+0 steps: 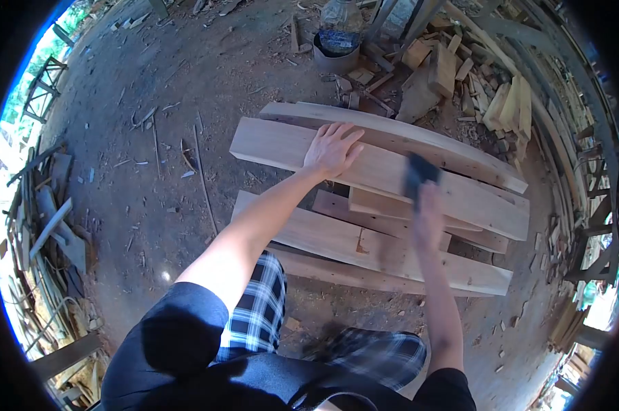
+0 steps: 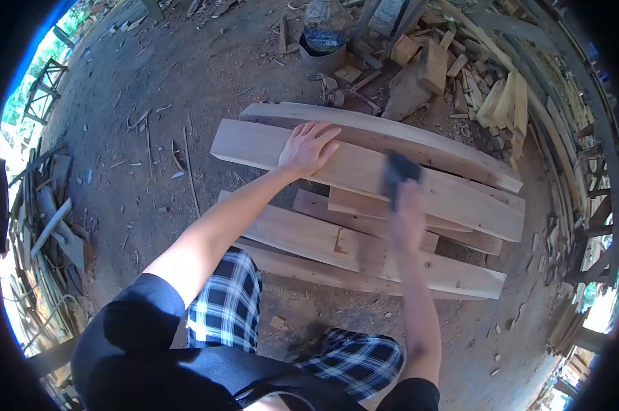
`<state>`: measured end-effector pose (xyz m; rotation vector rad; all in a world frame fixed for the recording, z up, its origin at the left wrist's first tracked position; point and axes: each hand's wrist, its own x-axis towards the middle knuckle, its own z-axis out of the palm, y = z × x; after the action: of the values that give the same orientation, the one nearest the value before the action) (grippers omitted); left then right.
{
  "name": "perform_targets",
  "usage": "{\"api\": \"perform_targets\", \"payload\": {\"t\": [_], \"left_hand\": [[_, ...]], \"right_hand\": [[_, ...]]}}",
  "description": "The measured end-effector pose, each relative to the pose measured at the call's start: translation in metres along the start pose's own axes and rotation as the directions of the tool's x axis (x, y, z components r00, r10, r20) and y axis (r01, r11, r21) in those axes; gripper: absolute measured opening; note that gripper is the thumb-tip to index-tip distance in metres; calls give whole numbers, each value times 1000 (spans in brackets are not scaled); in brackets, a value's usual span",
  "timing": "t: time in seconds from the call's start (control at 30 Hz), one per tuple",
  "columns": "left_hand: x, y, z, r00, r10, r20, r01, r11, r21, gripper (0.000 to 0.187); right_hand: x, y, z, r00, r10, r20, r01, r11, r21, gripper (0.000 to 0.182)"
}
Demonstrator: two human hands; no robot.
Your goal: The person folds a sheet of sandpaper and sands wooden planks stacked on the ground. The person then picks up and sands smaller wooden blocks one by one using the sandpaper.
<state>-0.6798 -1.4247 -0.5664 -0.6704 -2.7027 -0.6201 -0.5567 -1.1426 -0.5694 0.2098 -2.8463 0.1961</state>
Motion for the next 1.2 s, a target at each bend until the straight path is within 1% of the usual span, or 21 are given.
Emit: {"api": "perform_targets", "payload": {"t": [0.07, 0.1, 0.17, 0.23, 0.3, 0.33, 0.4, 0.43, 0.53, 0.6, 0.63, 0.7, 0.73, 0.8, 0.87, 0.93, 1.0, 1.07, 1.13, 1.17, 1.2], "left_hand": [[3, -6, -2, 983, -161, -94, 122, 938, -324, 37], [2, -12, -4, 982, -155, -111, 109, 934, -339, 37], [-6, -33, -11, 937, -212, -277, 169, 971, -171, 31], [-18, -72, -46, 959, -99, -265, 118, 991, 57, 29], [-36, -115, -89, 991, -121, -62, 130, 975, 179, 27], [-50, -134, -94, 989, -128, -70, 138, 974, 178, 27], [-64, -161, -95, 967, -248, 58, 251, 966, -60, 25], [-65, -164, -91, 969, -240, 52, 243, 968, -67, 25], [-79, -156, -83, 960, -276, -50, 271, 959, -86, 23], [-85, -159, -85, 962, -237, -135, 220, 967, -127, 21], [-86, -160, -85, 959, -241, -149, 225, 968, -114, 21], [-88, -157, -84, 948, -250, -195, 222, 963, -151, 20], [-89, -157, -84, 949, -246, -196, 222, 966, -135, 20], [-92, -151, -80, 902, -361, -238, 311, 924, -224, 20], [-94, -150, -79, 905, -357, -229, 313, 926, -209, 21], [-80, -153, -76, 904, -349, -246, 302, 930, -210, 20], [-75, -155, -74, 879, -384, -283, 325, 916, -235, 23], [-77, -160, -74, 851, -422, -313, 355, 901, -249, 26], [-79, -168, -69, 704, -578, -413, 389, 800, -456, 35], [-80, -172, -65, 709, -572, -413, 383, 803, -456, 35], [-81, -177, -59, 612, -694, -379, 419, 691, -589, 40]], "right_hand": [[21, -64, -16, 987, -150, 62, 144, 985, 93, 57], [27, -62, -15, 987, -151, 54, 147, 987, 69, 57], [34, -40, -7, 947, -231, 225, 210, 971, 110, 54], [29, 8, -10, 948, 123, 293, -163, 980, 115, 49], [15, 57, -18, 952, 255, 171, -269, 961, 63, 44], [16, 63, -16, 955, 246, 169, -259, 964, 60, 44], [17, 66, -6, 796, 605, 8, -605, 796, -5, 47], [17, 58, 14, 753, 649, -106, -641, 760, 102, 47], [15, -23, 30, 799, 568, -198, -576, 817, 17, 48], [15, -57, 36, 891, 334, -308, -352, 936, -2, 50], [25, -59, 39, 892, 324, -314, -338, 941, 10, 50], [39, -53, 56, 805, 393, -444, -428, 904, 25, 52], [44, -48, 61, 803, 400, -442, -427, 903, 40, 52], [53, -36, 62, 825, 335, -454, -338, 938, 79, 49], [56, -26, 56, 857, 285, -430, -298, 954, 37, 52], [60, -15, 42, 947, 165, -276, -169, 986, 10, 52], [70, -4, 43, 961, 124, -248, -150, 985, -87, 54], [73, -2, 47, 966, 172, -190, -199, 971, -135, 54], [103, -86, 5, 867, 485, 116, -485, 874, -33, 49], [104, -137, -4, 845, 493, 208, -535, 788, 305, 46], [99, -154, 43, 952, 305, -20, -276, 887, 370, 44]]}}
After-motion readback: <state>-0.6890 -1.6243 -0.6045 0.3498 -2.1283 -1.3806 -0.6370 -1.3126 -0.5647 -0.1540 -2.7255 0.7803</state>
